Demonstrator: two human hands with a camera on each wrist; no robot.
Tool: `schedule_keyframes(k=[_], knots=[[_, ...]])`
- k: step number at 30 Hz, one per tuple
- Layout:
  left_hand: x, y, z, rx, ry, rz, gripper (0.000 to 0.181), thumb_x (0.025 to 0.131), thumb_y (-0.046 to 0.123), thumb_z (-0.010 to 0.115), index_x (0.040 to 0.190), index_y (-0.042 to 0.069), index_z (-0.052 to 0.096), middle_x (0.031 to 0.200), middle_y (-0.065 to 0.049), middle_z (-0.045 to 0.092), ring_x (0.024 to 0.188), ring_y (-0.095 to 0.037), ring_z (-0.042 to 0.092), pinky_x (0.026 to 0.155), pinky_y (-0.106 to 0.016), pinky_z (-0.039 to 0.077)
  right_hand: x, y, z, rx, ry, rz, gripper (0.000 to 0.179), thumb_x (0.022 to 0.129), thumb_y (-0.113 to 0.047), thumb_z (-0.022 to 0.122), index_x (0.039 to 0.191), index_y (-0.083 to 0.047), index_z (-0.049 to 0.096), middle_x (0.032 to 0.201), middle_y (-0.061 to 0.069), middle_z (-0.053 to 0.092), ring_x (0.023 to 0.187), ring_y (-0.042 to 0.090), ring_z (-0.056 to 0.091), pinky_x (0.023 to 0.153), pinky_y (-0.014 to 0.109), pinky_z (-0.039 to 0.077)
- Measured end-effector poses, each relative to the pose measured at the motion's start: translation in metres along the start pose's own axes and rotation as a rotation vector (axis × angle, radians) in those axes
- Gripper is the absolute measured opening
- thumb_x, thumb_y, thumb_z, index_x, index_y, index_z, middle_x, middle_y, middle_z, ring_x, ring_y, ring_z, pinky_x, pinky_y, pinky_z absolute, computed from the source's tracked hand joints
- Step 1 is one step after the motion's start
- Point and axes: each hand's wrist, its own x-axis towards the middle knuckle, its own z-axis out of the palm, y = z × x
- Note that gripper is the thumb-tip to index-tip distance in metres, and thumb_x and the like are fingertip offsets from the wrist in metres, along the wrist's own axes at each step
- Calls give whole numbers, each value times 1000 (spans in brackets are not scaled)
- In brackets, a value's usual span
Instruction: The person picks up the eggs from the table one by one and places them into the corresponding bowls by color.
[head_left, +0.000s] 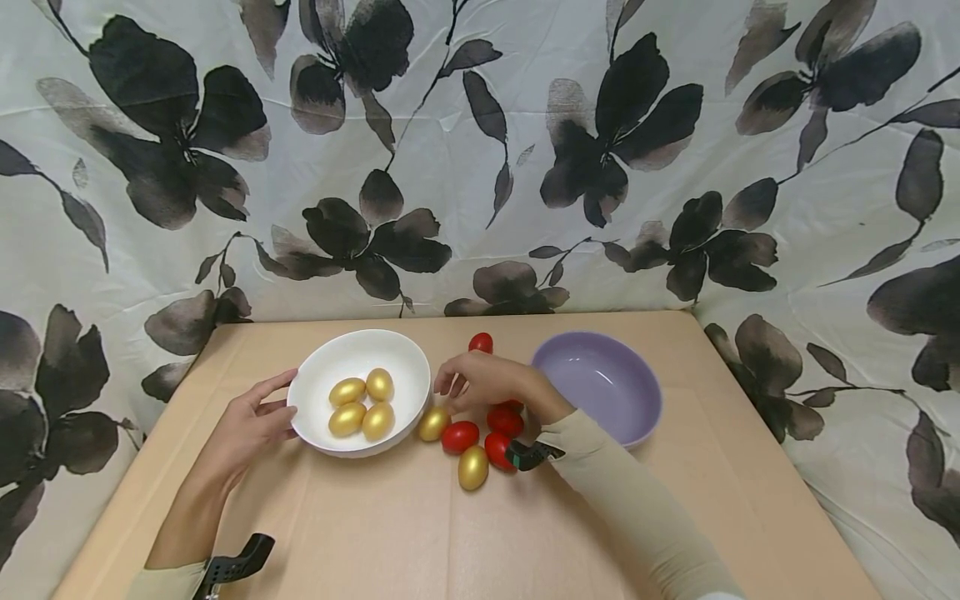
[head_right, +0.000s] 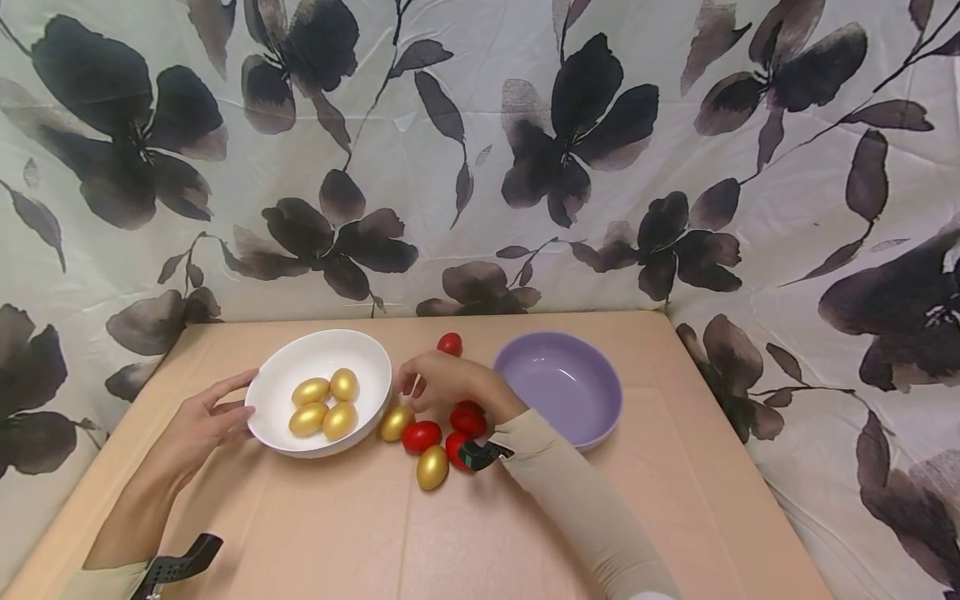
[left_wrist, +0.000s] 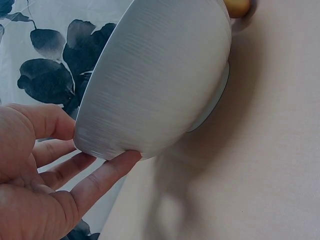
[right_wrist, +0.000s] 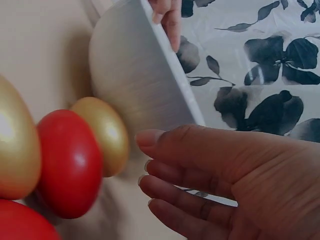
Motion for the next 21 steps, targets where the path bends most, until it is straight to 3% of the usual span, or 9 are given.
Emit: schedule_keyframes(k=[10, 21], knots=[[0, 0, -1, -9, 0, 1, 66, 99, 2, 59, 158, 2, 30, 151, -36, 39, 102, -1, 65, 82, -35, 62, 10, 13, 19, 14, 15, 39, 30, 86, -11, 80, 114, -6, 72, 108, 3, 73, 98, 10, 69, 84, 18, 57], [1, -1, -1, -13, -2, -8, 67, 99, 2, 59, 159, 1, 29, 150, -37, 39, 103, -4, 66, 82, -34, 62, 20, 11, 27, -128, 2, 28, 31, 84, -24, 84, 111, -11, 76, 99, -5, 74, 93, 10, 66, 83, 18, 54]])
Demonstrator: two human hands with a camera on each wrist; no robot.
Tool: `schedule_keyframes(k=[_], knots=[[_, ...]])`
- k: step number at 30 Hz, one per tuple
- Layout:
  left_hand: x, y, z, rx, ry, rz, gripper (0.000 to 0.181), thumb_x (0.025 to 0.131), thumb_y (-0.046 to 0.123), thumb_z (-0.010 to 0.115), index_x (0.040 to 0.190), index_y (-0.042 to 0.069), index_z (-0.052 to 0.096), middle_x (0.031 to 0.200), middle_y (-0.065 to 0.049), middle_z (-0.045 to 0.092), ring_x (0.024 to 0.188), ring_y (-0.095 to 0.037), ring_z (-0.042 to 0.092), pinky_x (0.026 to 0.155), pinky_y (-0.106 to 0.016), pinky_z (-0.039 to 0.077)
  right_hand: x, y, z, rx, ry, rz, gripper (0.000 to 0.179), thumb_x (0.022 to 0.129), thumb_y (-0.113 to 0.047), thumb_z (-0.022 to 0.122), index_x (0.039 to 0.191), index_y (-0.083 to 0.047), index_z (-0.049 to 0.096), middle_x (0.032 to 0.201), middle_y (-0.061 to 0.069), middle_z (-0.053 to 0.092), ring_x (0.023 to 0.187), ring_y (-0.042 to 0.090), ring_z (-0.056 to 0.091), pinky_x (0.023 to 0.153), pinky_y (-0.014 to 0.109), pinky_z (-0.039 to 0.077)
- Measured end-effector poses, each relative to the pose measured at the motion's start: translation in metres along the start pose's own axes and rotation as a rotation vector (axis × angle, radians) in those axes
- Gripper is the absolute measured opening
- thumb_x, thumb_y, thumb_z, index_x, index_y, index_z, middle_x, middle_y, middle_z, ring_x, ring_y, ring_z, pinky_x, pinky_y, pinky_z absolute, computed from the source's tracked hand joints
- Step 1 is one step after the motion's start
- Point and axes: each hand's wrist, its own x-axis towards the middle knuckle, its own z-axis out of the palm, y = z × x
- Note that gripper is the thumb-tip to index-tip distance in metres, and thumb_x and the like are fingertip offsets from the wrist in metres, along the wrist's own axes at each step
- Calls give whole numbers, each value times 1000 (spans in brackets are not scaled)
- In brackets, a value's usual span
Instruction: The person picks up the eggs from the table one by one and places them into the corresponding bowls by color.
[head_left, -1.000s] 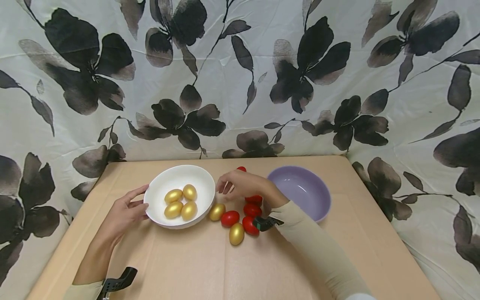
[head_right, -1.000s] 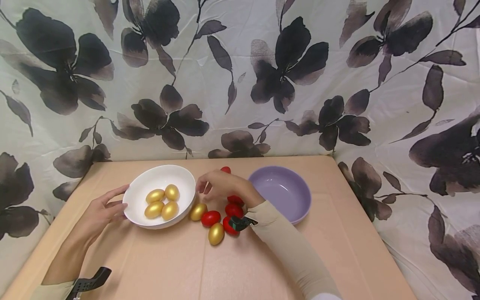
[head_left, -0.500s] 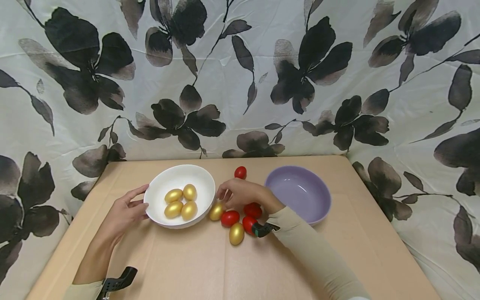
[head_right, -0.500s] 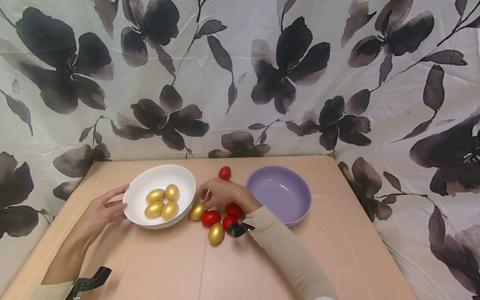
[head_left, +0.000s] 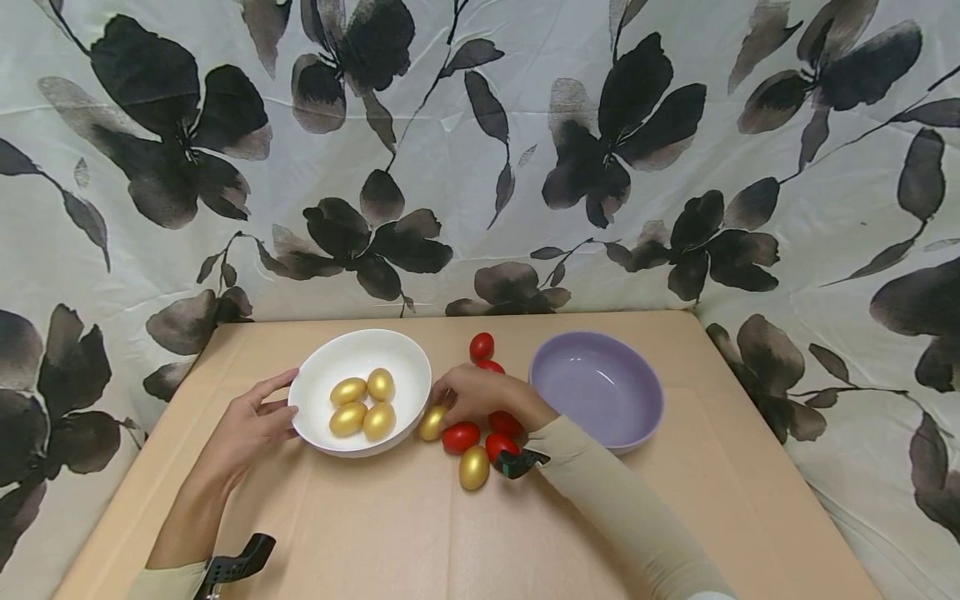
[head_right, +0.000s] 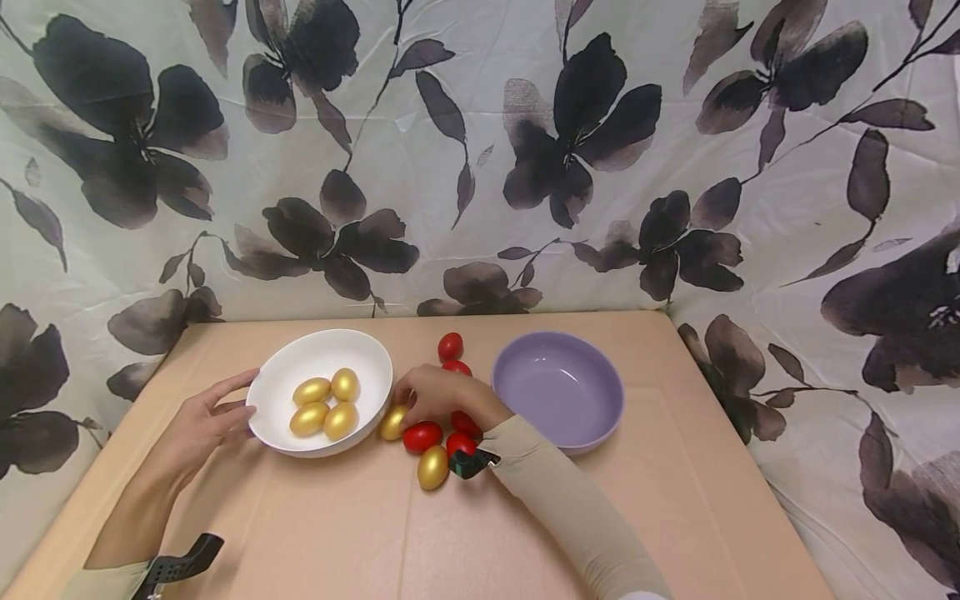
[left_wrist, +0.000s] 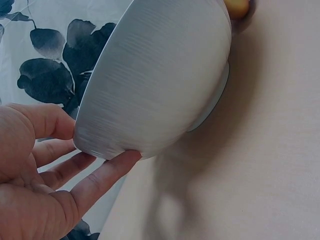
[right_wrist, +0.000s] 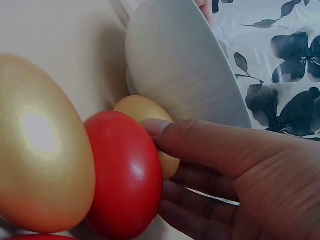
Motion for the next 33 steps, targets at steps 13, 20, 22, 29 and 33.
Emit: schedule_keyframes(k=[13, 20, 22, 29, 33], knots=[[1, 0, 1, 9, 4, -9, 66, 99, 2, 59, 159, 2, 30, 151, -37, 39, 103, -5, 66, 81, -33, 62, 0, 6, -6, -30, 0, -14, 35, 85, -20, 83, 118, -12, 75, 106, -4, 74, 98, 15, 65, 87, 21, 53], [0, 1, 1, 19, 8, -16, 66, 99, 2, 59, 159, 2, 30, 149, -38, 41, 104, -10, 68, 82, -36, 62, -3, 5, -12, -27, -11, 15, 27, 85, -17, 83, 111, -14, 76, 99, -7, 72, 94, 12, 63, 86, 21, 53], [1, 1, 1, 23, 10, -17, 67, 99, 2, 59, 159, 2, 30, 147, -39, 42, 105, -11, 68, 83, -38, 62, -2, 6, -12, -32, -6, 26, 23, 85, -17, 82, 107, -15, 76, 97, -8, 71, 93, 10, 63, 87, 21, 53], [0, 0, 2, 41, 14, -9, 67, 99, 0, 59, 159, 2, 29, 146, -39, 44, 106, -13, 68, 81, -37, 63, -1, 8, -10, -38, -1, 56, 28, 85, -17, 83, 111, -12, 75, 101, -5, 71, 96, 11, 64, 90, 22, 53], [0, 0, 2, 32, 8, -17, 67, 100, 1, 59, 159, 2, 28, 145, -40, 45, 106, -14, 68, 82, -38, 62, -1, 7, -10, -57, 0, 56, 33, 85, -16, 82, 117, -10, 75, 105, -3, 73, 97, 11, 64, 90, 23, 53]])
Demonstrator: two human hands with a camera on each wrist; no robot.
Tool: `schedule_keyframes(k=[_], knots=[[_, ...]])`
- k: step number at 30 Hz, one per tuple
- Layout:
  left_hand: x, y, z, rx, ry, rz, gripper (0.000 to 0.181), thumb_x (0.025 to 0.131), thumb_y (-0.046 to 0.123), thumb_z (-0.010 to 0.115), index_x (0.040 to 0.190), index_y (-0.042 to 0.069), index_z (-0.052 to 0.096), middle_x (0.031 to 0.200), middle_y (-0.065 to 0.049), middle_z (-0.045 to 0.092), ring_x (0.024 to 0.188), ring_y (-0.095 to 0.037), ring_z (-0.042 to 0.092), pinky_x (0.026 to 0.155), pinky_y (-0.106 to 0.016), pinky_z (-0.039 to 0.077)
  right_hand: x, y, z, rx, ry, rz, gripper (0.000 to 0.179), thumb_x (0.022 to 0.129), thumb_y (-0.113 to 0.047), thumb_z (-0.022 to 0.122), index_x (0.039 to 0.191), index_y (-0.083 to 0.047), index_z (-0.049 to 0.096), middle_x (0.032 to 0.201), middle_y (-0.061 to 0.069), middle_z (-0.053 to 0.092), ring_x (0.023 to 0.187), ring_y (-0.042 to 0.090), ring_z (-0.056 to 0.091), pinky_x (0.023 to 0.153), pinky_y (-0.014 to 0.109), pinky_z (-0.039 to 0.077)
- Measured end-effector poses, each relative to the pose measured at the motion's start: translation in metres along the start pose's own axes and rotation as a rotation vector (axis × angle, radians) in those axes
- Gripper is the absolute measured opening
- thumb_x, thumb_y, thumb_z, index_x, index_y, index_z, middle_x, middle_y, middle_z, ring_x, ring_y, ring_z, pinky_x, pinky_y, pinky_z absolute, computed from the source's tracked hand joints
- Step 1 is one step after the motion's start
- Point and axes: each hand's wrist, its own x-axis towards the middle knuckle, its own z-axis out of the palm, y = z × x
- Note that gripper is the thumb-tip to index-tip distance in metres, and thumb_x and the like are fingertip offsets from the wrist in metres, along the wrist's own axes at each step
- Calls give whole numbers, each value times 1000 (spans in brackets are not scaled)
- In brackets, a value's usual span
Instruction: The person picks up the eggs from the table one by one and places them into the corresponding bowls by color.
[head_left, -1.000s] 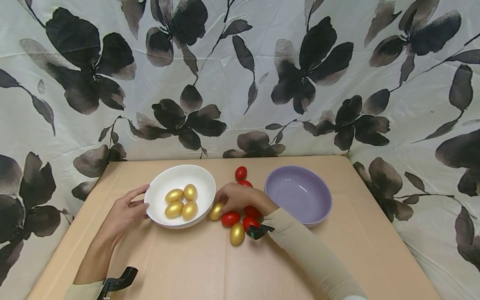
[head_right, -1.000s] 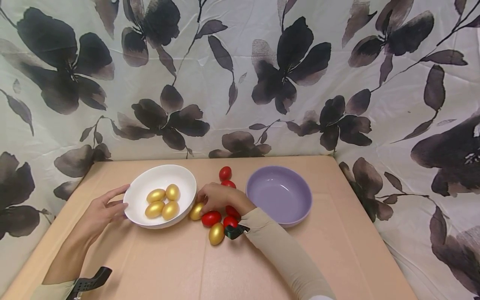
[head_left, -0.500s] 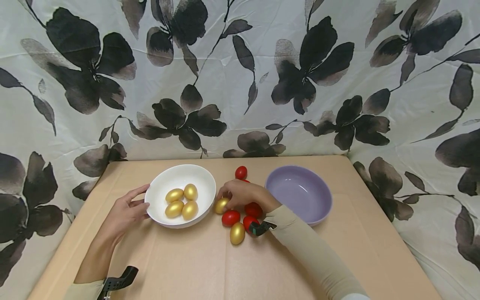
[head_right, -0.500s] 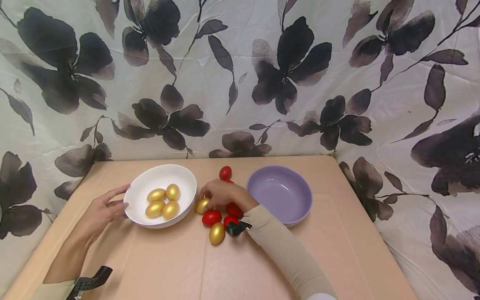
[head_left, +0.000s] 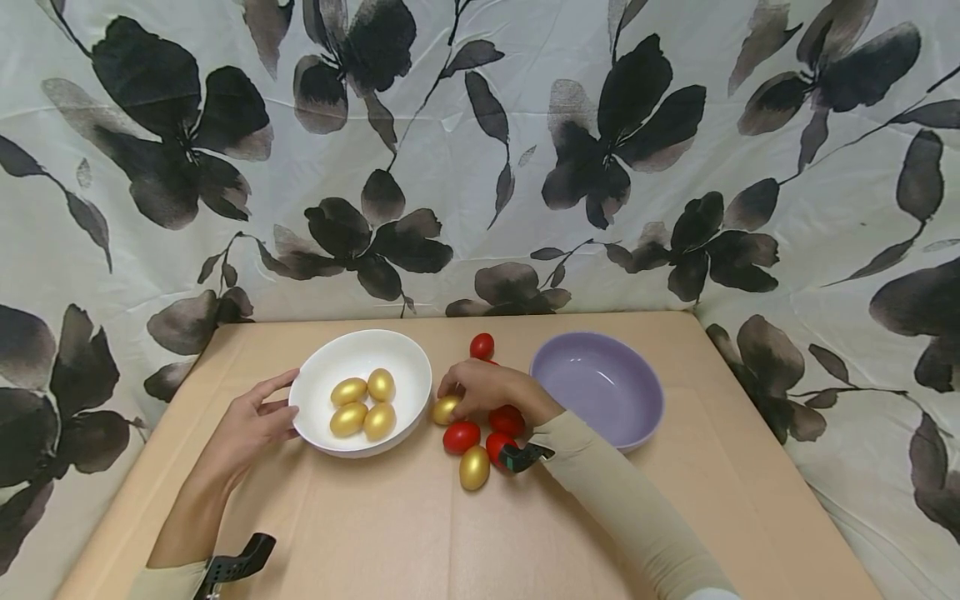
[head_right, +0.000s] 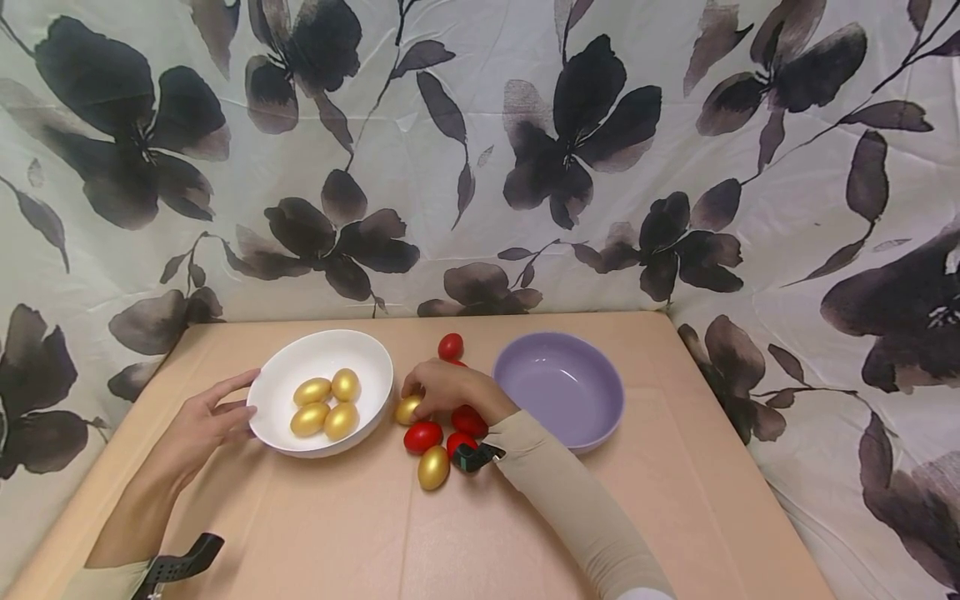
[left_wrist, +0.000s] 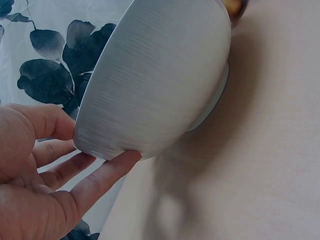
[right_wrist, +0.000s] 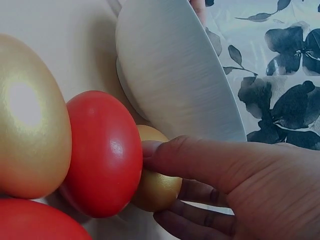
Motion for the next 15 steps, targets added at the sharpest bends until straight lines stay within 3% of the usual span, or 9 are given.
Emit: schedule_keyframes(k=[8, 15], knots=[[0, -1, -1, -10, -3, 12, 66, 100, 1, 59, 159, 2, 29, 145, -39, 45, 104, -7, 67, 81, -37, 63, -2, -1, -3, 28, 0, 4, 28, 84, -17, 82, 112, -15, 76, 101, -7, 70, 95, 11, 62, 89, 23, 53], [0, 0, -2, -22, -2, 0, 67, 99, 2, 60, 159, 2, 30, 142, -40, 47, 101, -9, 69, 85, -43, 62, -7, -2, -10, 69, 12, -14, 25, 84, -16, 83, 108, -17, 74, 104, -6, 68, 98, 12, 63, 91, 24, 54]])
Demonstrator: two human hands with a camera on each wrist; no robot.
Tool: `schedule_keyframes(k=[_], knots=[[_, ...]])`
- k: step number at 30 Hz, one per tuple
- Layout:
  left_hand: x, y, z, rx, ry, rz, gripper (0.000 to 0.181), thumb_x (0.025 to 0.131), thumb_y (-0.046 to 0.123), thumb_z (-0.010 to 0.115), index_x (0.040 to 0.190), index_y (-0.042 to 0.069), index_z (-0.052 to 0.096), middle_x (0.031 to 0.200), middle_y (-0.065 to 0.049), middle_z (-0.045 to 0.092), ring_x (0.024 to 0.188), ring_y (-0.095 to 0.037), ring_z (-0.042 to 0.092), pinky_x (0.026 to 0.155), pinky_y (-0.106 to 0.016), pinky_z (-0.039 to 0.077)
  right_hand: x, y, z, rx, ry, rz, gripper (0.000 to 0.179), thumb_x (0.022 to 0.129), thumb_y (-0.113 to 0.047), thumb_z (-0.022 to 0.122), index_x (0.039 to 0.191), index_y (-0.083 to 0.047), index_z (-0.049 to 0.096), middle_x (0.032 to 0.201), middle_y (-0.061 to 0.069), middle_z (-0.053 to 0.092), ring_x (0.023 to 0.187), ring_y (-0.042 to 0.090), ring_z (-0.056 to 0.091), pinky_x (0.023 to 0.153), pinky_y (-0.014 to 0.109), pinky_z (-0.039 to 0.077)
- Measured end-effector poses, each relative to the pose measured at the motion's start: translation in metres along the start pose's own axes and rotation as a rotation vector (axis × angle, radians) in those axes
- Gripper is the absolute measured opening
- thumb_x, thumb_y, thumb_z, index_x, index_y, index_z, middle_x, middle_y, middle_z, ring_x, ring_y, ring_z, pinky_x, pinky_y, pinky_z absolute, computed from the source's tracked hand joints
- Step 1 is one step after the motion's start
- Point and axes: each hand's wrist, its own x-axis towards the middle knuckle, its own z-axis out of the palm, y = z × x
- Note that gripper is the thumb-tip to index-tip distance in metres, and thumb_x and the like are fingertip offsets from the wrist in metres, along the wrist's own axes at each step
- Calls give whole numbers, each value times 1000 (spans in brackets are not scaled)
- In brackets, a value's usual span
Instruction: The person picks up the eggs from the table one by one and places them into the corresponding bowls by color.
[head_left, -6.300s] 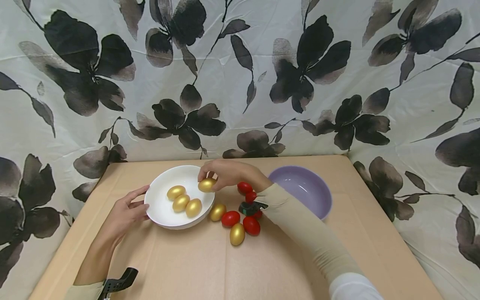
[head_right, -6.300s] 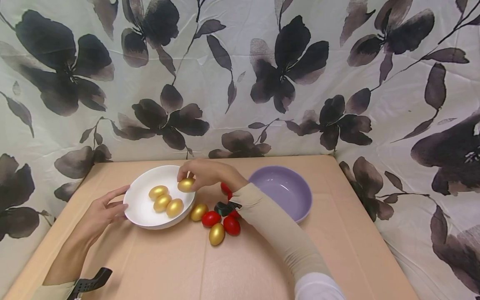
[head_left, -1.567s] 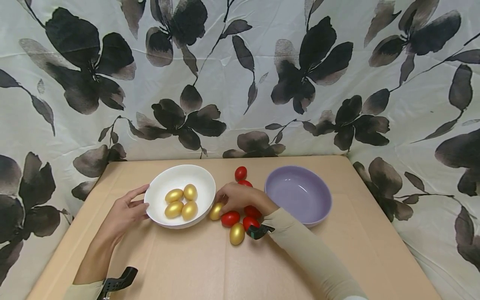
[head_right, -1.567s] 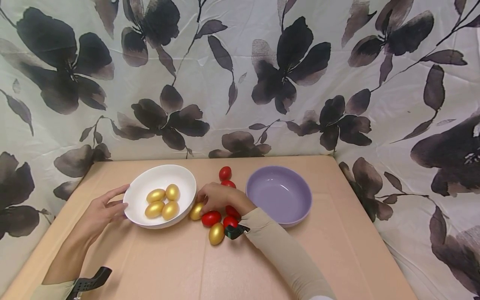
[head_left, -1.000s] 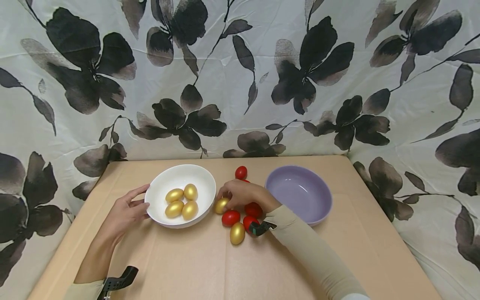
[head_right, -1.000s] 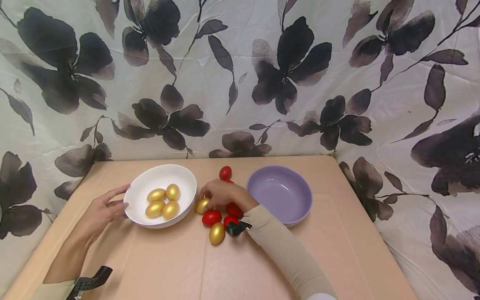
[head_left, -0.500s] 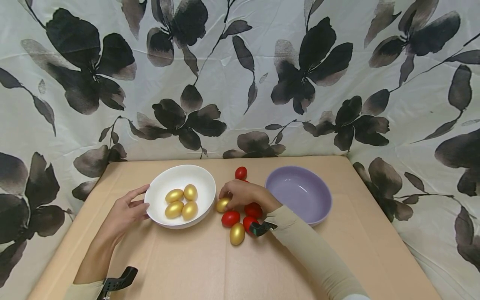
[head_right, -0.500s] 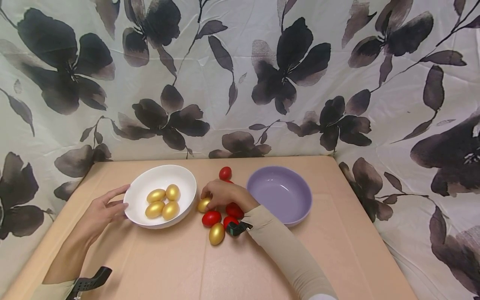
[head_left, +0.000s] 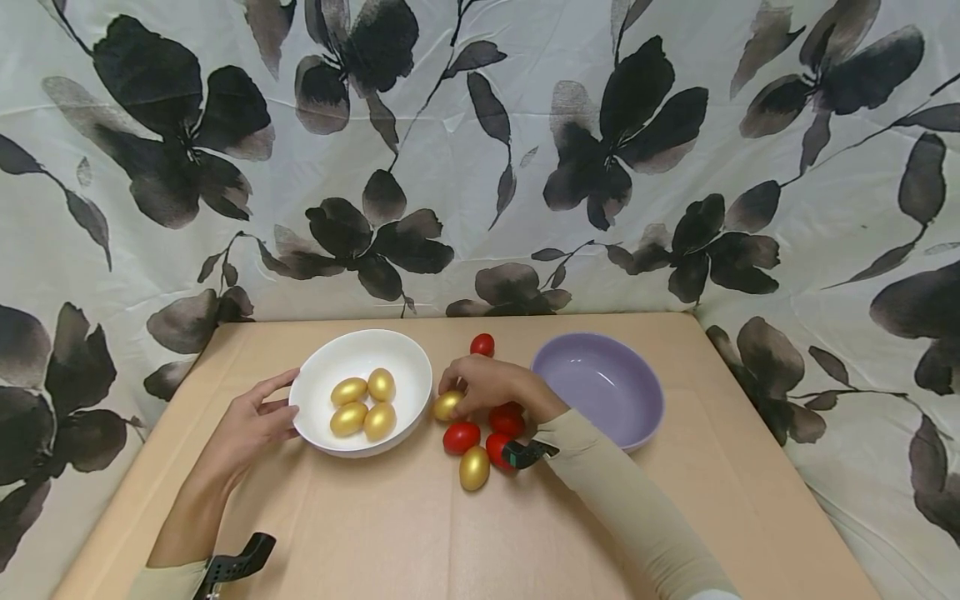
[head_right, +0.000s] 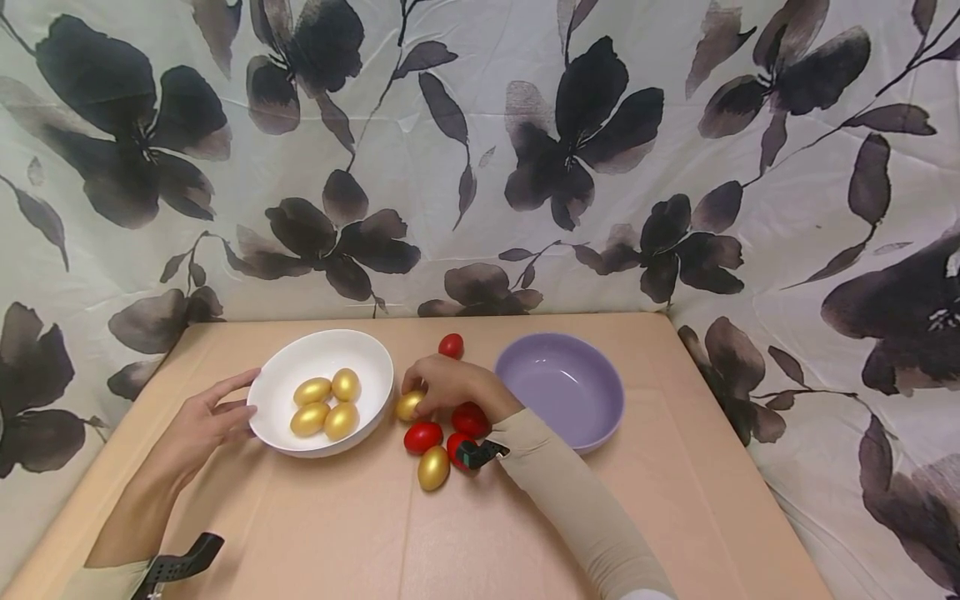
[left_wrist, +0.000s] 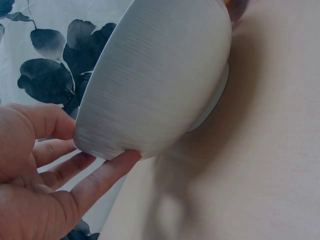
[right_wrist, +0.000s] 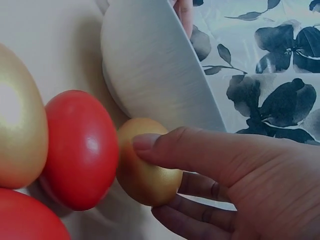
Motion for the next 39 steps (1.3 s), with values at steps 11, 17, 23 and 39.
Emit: schedule_keyframes(k=[11, 17, 23, 39], knots=[[2, 1, 0, 14, 7, -4, 67, 99, 3, 60, 159, 3, 31, 141, -40, 49, 101, -10, 69, 84, -42, 62, -5, -3, -12, 68, -5, -31, 29, 85, -11, 80, 111, -18, 72, 108, -7, 67, 103, 12, 64, 88, 22, 55], [1, 1, 0, 12, 11, 3, 67, 98, 1, 60, 158, 2, 31, 142, -39, 48, 101, -8, 68, 83, -40, 62, -8, -7, -20, 55, -8, -51, 31, 86, -9, 77, 117, -14, 72, 109, -8, 69, 105, 15, 64, 90, 23, 55], [1, 0, 1, 15, 8, 17, 66, 99, 1, 60, 158, 1, 31, 143, -38, 47, 100, -4, 67, 81, -38, 63, -10, -9, -27, 38, -9, -84, 28, 87, -10, 76, 115, -15, 74, 106, -10, 70, 104, 15, 66, 91, 23, 55], [1, 1, 0, 9, 8, 17, 66, 99, 0, 60, 158, 1, 31, 149, -37, 41, 101, -6, 68, 80, -36, 63, -13, -18, -42, 7, 6, -116, 24, 86, -13, 77, 109, -19, 74, 103, -10, 70, 98, 10, 67, 89, 22, 56]])
